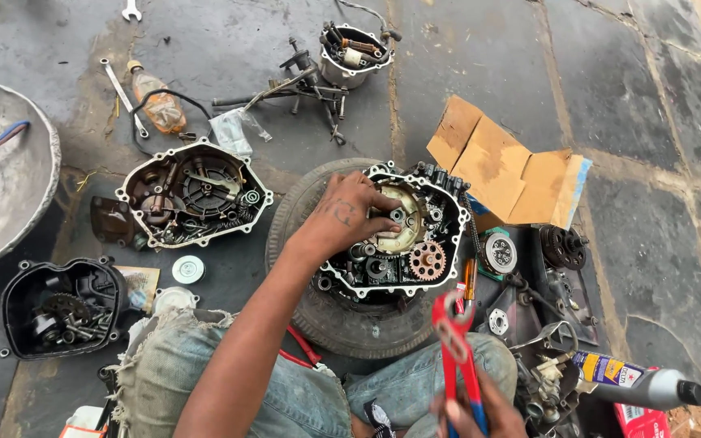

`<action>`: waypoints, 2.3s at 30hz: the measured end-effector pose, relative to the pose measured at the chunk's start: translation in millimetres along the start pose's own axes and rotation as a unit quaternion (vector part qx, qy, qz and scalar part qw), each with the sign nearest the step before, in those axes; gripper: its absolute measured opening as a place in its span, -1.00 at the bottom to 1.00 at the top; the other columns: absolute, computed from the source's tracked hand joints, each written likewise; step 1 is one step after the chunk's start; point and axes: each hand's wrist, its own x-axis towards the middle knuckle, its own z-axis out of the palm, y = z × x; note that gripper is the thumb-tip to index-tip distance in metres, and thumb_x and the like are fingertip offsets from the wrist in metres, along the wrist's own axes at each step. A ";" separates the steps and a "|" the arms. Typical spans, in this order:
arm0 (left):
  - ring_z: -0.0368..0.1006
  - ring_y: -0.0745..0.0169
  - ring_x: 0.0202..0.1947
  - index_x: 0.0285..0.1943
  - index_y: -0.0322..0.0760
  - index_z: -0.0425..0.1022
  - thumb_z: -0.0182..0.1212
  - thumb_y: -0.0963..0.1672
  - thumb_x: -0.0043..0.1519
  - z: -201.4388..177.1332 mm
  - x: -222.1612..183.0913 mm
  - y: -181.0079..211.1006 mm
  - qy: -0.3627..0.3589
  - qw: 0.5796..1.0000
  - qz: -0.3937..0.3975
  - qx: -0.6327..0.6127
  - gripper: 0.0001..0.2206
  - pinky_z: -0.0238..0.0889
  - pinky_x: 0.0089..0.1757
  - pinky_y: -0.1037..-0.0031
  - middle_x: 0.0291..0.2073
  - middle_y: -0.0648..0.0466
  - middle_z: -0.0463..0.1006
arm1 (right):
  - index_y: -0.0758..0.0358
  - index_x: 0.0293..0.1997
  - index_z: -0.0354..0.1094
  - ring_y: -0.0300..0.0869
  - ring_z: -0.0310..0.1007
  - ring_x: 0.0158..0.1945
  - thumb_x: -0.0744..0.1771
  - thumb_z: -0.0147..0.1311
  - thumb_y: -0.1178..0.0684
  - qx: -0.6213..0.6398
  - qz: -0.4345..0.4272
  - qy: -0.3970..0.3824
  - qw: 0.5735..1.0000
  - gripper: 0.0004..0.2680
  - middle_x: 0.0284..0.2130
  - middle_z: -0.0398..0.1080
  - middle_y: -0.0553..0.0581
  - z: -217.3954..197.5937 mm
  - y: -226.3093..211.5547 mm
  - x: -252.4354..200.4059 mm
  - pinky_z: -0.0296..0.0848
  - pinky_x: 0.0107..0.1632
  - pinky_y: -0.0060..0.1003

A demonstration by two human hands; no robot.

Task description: The person sits on the ground working on a disassembled motorcycle engine crankcase resting on a tire. They fit a circular cover plate into the case, press and turn it by hand to seat it, use red-handled pliers to grip and adjust components, and tap parts with a hammer while other engine covers and parts lie around on the pavement.

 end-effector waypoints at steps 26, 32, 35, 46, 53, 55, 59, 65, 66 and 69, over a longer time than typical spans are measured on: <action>0.39 0.13 -0.09 -0.09 -0.08 0.73 0.47 0.02 -0.01 2.4 0.5 -0.6 0.024 1.000 0.006 0.003 -0.66 0.11 0.05 0.24 -0.42 0.12 0.56 | 0.00 0.52 -0.07 -0.23 0.62 -0.54 0.33 0.12 0.08 -0.186 -0.159 0.164 0.956 -0.44 -0.57 0.57 0.14 103.8 -220.5 49.2 0.54 -0.45 -0.27; 0.38 0.14 -0.09 -0.11 -0.06 0.74 0.46 0.01 -0.01 -1.4 2.9 4.3 0.013 1.000 -0.007 0.006 -0.69 0.11 0.06 0.24 -0.44 0.13 0.57 | -0.01 0.51 -0.08 -0.26 0.62 -0.57 0.31 0.12 0.09 -0.191 -0.171 0.164 0.953 -0.43 -0.59 0.56 0.08 104.2 -224.4 50.7 0.56 -0.48 -0.28; 0.39 0.15 -0.10 -0.10 -0.06 0.73 0.46 0.02 0.01 -2.8 2.5 5.0 -0.002 1.000 -0.018 0.007 -0.69 0.12 0.05 0.25 -0.43 0.13 0.57 | 0.01 0.52 -0.09 -0.26 0.61 -0.55 0.33 0.11 0.08 -0.196 -0.189 0.169 0.947 -0.44 -0.57 0.56 0.07 105.4 -216.0 50.5 0.55 -0.48 -0.29; 0.39 0.12 -0.08 -0.08 -0.08 0.73 0.48 -0.02 -0.01 1.9 0.0 3.9 0.015 1.000 -0.010 -0.003 -0.68 0.12 0.05 0.25 -0.38 0.10 0.56 | -0.06 0.52 -0.08 -0.23 0.59 -0.58 0.33 0.11 0.06 -0.215 -0.151 0.159 0.952 -0.44 -0.61 0.53 0.09 100.5 -224.9 48.1 0.53 -0.47 -0.28; 0.39 0.09 -0.07 -0.06 -0.09 0.72 0.47 -0.02 0.00 -3.3 2.1 3.7 0.007 1.000 -0.024 -0.012 -0.68 0.11 0.06 0.25 -0.34 0.07 0.55 | -0.01 0.51 -0.04 -0.27 0.60 -0.55 0.34 0.08 0.07 -0.185 -0.209 0.204 0.938 -0.47 -0.59 0.54 0.07 105.7 -213.6 46.5 0.55 -0.46 -0.29; 0.39 0.08 -0.06 -0.07 -0.09 0.73 0.48 -0.02 -0.01 -0.7 0.3 5.2 0.003 1.000 -0.020 -0.013 -0.68 0.10 0.07 0.24 -0.34 0.07 0.56 | -0.07 0.51 -0.03 -0.21 0.56 -0.58 0.34 0.11 0.06 -0.233 -0.141 0.169 0.947 -0.47 -0.61 0.52 0.13 103.1 -226.3 52.0 0.52 -0.45 -0.23; 0.39 0.07 -0.03 -0.05 -0.07 0.72 0.47 -0.02 0.00 -2.9 2.2 4.3 -0.001 1.000 -0.026 -0.008 -0.67 0.11 0.08 0.24 -0.35 0.07 0.58 | -0.02 0.50 -0.03 -0.28 0.59 -0.56 0.34 0.11 0.03 -0.152 -0.193 0.203 0.948 -0.48 -0.57 0.57 0.06 104.3 -221.0 50.5 0.53 -0.50 -0.26; 0.39 0.06 -0.03 -0.06 -0.10 0.72 0.47 -0.04 -0.01 1.7 -0.1 -0.2 0.013 1.000 0.002 -0.015 -0.67 0.11 0.08 0.25 -0.28 0.04 0.59 | -0.16 0.52 0.00 -0.21 0.53 -0.65 0.33 0.10 0.04 -0.215 -0.111 0.138 0.960 -0.45 -0.65 0.52 0.14 103.9 -231.6 61.4 0.48 -0.49 -0.21; 0.39 0.06 -0.03 -0.06 -0.10 0.72 0.47 -0.04 -0.01 0.4 3.7 0.6 0.014 1.000 0.007 -0.013 -0.67 0.11 0.08 0.25 -0.28 0.04 0.59 | -0.16 0.52 0.00 -0.21 0.53 -0.65 0.33 0.10 0.04 -0.213 -0.114 0.143 0.960 -0.45 -0.65 0.52 0.14 103.0 -232.1 60.7 0.48 -0.49 -0.21; 0.39 0.07 -0.05 -0.04 -0.10 0.72 0.47 -0.03 -0.01 -1.7 0.4 2.2 0.018 1.000 -0.010 -0.016 -0.65 0.12 0.08 0.26 -0.28 0.04 0.57 | -0.04 0.52 -0.06 -0.30 0.59 -0.57 0.35 0.11 0.01 -0.146 -0.226 0.199 0.942 -0.47 -0.59 0.56 0.06 102.4 -225.9 55.3 0.53 -0.49 -0.26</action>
